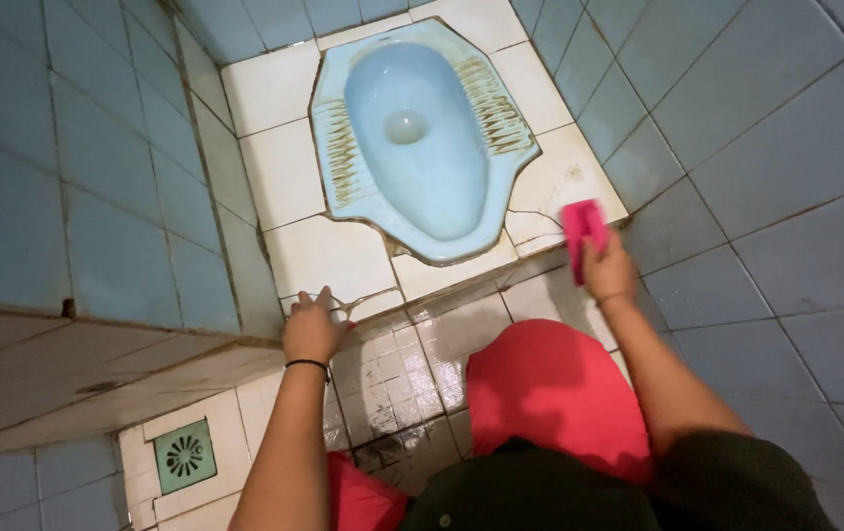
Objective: The person scrubs the floor tiles and the rim of a squat toilet using a pink brush. The person kneels on the floor and systematically cleans the tiled area around the toilet.
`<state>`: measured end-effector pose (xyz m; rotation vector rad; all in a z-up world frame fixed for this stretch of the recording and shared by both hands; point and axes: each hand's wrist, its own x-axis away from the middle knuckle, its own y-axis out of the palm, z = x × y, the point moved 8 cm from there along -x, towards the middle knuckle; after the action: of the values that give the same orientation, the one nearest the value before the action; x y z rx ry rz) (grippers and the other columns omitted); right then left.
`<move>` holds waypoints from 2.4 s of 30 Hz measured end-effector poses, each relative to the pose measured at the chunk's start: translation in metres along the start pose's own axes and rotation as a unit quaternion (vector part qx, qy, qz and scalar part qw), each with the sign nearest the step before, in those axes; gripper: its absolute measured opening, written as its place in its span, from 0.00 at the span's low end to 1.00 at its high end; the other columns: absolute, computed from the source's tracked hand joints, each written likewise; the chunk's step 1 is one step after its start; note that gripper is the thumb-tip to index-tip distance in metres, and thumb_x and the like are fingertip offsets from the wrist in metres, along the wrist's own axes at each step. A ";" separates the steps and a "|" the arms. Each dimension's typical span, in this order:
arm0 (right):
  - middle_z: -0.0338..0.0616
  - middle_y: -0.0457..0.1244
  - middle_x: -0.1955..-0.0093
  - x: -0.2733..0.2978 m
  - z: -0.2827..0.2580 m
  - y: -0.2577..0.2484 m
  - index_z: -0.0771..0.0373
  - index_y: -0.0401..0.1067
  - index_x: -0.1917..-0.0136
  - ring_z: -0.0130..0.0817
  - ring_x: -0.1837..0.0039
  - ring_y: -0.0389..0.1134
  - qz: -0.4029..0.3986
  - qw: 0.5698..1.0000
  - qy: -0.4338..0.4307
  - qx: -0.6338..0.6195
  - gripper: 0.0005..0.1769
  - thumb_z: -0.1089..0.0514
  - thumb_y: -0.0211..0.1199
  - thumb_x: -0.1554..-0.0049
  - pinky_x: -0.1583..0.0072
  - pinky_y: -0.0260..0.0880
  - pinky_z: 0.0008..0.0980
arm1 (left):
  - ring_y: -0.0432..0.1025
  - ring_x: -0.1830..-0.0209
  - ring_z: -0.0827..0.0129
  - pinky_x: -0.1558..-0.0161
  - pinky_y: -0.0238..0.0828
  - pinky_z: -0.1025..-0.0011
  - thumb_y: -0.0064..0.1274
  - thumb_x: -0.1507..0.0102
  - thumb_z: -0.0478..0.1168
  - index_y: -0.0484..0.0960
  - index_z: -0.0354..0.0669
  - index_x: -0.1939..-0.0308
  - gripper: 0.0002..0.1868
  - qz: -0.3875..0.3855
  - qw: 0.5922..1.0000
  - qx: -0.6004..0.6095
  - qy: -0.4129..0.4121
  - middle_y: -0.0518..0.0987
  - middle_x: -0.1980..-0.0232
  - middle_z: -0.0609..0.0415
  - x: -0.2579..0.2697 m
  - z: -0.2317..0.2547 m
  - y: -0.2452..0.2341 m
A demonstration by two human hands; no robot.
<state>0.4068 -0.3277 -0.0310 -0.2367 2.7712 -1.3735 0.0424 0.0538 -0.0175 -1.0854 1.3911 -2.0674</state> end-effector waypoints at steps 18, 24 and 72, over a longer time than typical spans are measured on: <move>0.66 0.70 0.44 0.036 -0.123 0.020 0.56 0.68 0.34 0.62 0.38 0.71 -0.270 0.923 -0.132 0.240 0.24 0.41 0.49 0.35 0.38 0.71 0.55 | 0.66 0.30 0.45 0.40 0.72 0.46 0.63 0.41 0.54 0.68 0.52 0.24 0.42 -0.010 1.000 0.001 -0.013 0.69 0.31 0.40 -0.016 -0.014 0.024; 0.67 0.70 0.45 -0.107 -0.009 0.001 0.60 0.69 0.35 0.62 0.38 0.70 -0.086 0.975 -0.040 0.200 0.27 0.38 0.52 0.35 0.40 0.69 0.58 | 0.66 0.31 0.47 0.40 0.72 0.46 0.63 0.41 0.54 0.69 0.52 0.25 0.41 -0.013 1.000 0.010 -0.013 0.69 0.31 0.41 0.001 -0.004 0.002; 0.73 0.69 0.41 -0.064 -0.115 0.002 0.63 0.66 0.29 0.66 0.34 0.69 -0.228 0.925 -0.110 0.282 0.30 0.40 0.45 0.33 0.34 0.67 0.58 | 0.69 0.34 0.52 0.40 0.73 0.52 0.64 0.43 0.53 0.71 0.55 0.27 0.40 0.006 1.000 0.007 -0.015 0.72 0.34 0.47 -0.003 -0.007 0.000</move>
<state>0.4584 -0.2264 0.0355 -0.9746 2.0934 -2.0177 0.0389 0.0601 -0.0200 -1.0948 1.3643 -2.0416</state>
